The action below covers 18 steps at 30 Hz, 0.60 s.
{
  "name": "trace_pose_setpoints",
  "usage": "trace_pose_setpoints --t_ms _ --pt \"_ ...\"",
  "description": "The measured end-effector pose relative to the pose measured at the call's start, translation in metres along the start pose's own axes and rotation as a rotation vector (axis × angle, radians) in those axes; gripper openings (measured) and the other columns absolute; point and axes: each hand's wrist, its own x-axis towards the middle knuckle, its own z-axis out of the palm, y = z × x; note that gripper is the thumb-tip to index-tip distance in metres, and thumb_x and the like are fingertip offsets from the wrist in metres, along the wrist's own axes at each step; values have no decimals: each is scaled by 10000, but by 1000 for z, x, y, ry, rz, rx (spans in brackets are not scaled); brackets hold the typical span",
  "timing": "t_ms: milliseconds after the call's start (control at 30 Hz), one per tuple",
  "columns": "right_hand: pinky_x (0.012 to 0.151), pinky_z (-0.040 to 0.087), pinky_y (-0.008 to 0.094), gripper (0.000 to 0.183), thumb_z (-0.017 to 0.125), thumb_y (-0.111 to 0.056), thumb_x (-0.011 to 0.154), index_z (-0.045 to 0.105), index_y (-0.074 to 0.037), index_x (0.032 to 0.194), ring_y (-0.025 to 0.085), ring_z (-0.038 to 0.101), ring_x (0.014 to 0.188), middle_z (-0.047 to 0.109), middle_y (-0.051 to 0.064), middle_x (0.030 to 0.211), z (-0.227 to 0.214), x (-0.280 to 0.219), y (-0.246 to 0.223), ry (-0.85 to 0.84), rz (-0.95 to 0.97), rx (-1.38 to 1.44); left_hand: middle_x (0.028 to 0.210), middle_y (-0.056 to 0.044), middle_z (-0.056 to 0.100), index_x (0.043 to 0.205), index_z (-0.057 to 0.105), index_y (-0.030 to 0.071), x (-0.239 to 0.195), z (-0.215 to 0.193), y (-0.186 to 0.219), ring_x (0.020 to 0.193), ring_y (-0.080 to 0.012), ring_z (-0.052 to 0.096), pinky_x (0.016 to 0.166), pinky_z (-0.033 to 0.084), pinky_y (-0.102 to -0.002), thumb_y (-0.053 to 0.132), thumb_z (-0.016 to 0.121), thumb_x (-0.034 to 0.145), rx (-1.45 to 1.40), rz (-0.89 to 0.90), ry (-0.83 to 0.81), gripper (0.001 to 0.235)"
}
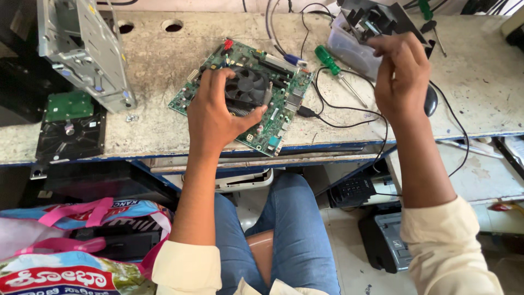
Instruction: The person works on a computer motherboard, using a screwdriver to adjust components and connecting a USB drive. They then move the motherboard into a computer case and begin organizing internal cables.
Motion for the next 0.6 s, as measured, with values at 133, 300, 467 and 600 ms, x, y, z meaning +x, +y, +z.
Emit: trace_pose_setpoints --t_ms 133,300,467,600 --pt "866 562 394 305 660 86 959 624 -25 1241 273 674 992 677 147 1195 5 1 -6 -162 -141 -34 1105 -114 627 1173 582 88 0 -1 1 967 -331 692 751 579 -429 443 933 717 -6 -9 -5 676" --pt "812 546 490 431 740 -303 962 650 -55 1303 401 680 1001 684 195 1181 46 20 -13 -396 -68 -100 1097 -107 628 1161 577 81 1 -2 5 982 -334 687 769 570 -428 403 930 703 -42 8 26 662" --pt "752 544 522 547 727 -468 878 654 -80 1257 411 700 887 737 187 916 103 37 -5 -544 254 -246 1101 -117 603 1167 561 81 0 -2 5 980 -335 677 783 569 -429 326 906 709 -66 -15 26 624" --pt "744 555 504 296 705 -355 937 749 -68 995 407 704 826 728 193 893 131 44 2 -506 223 -295 1084 -123 582 1168 548 79 0 -2 2 951 -348 664 764 559 -439 296 899 684 -53 -23 66 636"
